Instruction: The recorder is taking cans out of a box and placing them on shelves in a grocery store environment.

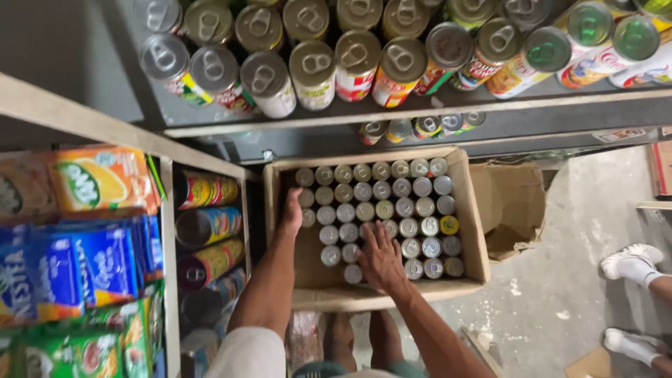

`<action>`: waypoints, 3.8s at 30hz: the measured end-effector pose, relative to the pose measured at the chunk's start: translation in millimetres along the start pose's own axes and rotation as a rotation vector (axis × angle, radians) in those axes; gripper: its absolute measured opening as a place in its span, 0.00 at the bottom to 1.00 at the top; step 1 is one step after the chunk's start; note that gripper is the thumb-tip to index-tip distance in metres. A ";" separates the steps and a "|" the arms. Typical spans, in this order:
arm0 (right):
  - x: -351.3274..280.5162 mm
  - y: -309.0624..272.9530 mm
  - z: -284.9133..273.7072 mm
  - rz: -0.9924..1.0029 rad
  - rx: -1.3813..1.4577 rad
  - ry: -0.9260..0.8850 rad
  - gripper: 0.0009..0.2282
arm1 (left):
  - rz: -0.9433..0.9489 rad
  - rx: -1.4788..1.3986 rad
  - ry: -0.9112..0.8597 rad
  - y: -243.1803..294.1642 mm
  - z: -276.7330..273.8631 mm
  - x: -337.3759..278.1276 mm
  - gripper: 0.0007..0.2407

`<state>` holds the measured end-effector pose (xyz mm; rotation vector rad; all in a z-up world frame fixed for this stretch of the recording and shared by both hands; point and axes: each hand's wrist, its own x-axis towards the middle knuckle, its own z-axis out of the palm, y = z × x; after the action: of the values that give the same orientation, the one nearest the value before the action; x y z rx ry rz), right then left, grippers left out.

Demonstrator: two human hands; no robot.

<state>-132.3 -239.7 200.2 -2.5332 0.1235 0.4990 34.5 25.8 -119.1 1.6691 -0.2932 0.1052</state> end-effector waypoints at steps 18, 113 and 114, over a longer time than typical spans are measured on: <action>4.8 2.5 0.4 -0.007 -0.011 -0.031 0.30 | -0.618 0.048 0.157 49.4 -2.6 19.9 0.28; -118.2 152.8 -181.2 0.276 1.523 -0.276 0.20 | -0.195 0.270 -0.110 539.3 355.7 -145.9 0.26; -121.4 152.2 -183.8 0.273 1.485 -0.277 0.23 | -0.162 0.305 -0.101 543.0 360.2 -150.2 0.27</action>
<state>-213.9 -468.5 312.9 -0.9916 0.5119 0.5436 -284.2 -360.9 323.7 1.9979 -0.2249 -0.0595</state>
